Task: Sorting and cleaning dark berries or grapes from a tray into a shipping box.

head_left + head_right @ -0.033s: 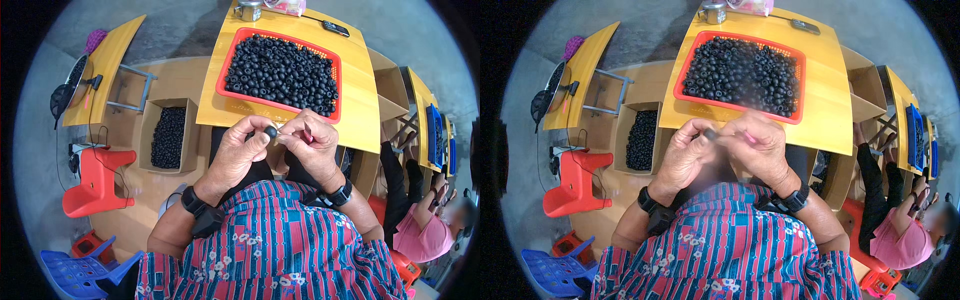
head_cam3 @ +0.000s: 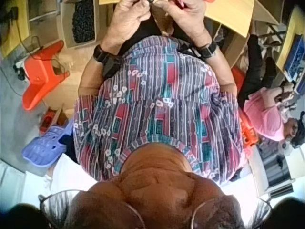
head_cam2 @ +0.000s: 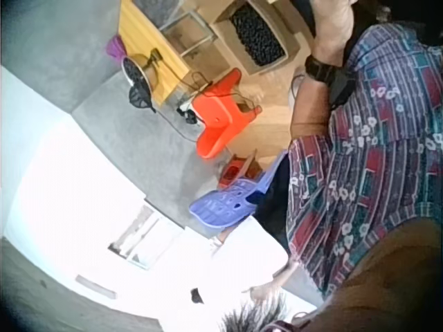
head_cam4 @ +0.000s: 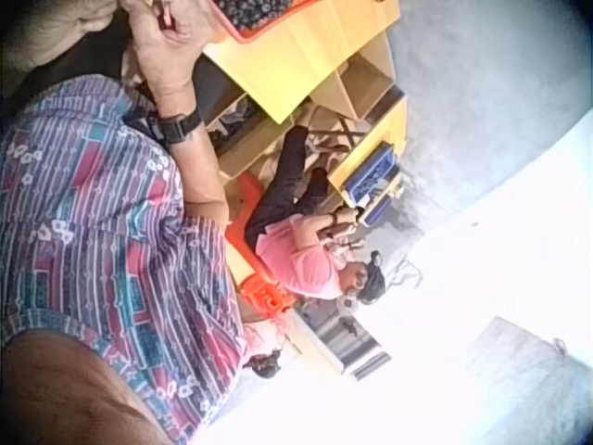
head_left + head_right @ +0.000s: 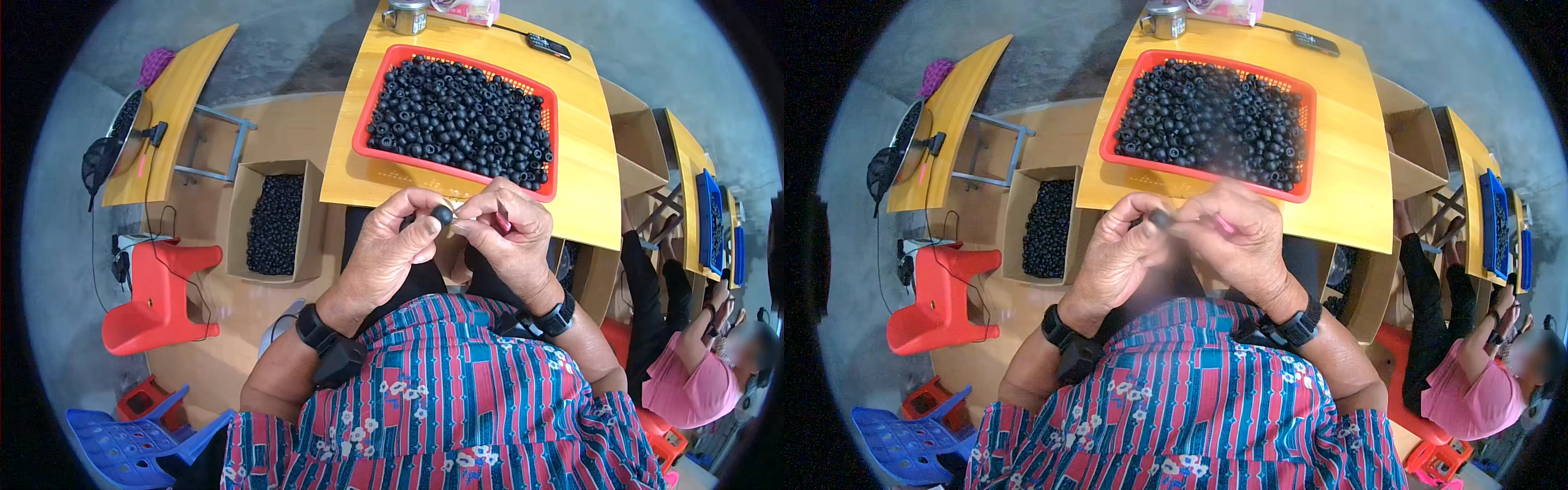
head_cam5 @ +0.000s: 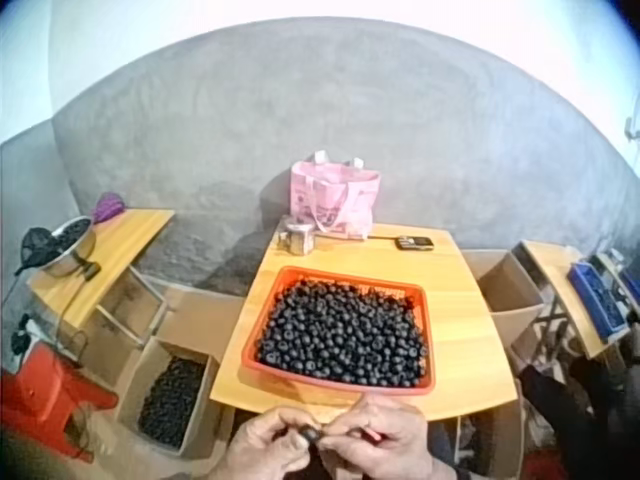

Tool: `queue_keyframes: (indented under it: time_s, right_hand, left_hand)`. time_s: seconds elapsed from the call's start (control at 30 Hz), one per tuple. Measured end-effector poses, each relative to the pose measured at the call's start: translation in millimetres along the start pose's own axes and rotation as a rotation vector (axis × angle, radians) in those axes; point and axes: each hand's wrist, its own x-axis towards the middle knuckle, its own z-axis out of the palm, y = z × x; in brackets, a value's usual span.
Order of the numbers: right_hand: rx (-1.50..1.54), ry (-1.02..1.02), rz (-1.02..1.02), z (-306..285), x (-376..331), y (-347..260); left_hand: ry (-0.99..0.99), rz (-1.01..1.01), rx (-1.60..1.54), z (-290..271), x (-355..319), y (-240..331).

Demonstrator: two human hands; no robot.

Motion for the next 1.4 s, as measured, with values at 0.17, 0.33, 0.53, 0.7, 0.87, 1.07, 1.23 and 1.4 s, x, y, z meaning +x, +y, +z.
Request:
queue_keyframes:
  time_s: [0.17,0.33,0.53,0.7,0.87,1.07,1.23,1.4]
  right_hand:
    - [0.038,0.035,0.036,3.7,-1.8,2.4]
    - [0.099,0.014,0.037,7.6,0.4,3.9]
    - [0.079,-0.017,0.024,5.6,0.6,2.0]
    - [0.097,-0.027,0.008,4.7,2.2,2.1]
    - [-0.124,-0.033,-0.13,0.7,3.9,2.9]
    - [-0.213,0.036,-0.317,5.0,2.4,9.8]
    - [-0.271,-0.021,-0.349,-6.9,3.1,12.9]
    - [-0.539,0.225,0.028,-40.7,30.3,37.1]
  left_hand:
    - [-0.025,-0.018,-0.082,-3.5,0.9,-0.8]
    - [-0.016,-0.054,-0.097,-1.4,0.0,-1.3]
    - [-0.029,-0.101,-0.182,0.7,-0.9,-1.8]
    - [0.018,-0.11,-0.198,4.8,-2.0,-1.1]
    - [-0.014,-0.116,-0.197,3.1,2.2,-3.7]
    - [0.011,-0.189,-0.353,-0.1,-1.2,-10.3]
    - [0.085,-0.211,-0.402,-3.1,5.0,-8.9]
    - [0.038,-0.158,-0.303,-15.8,9.6,-2.8]
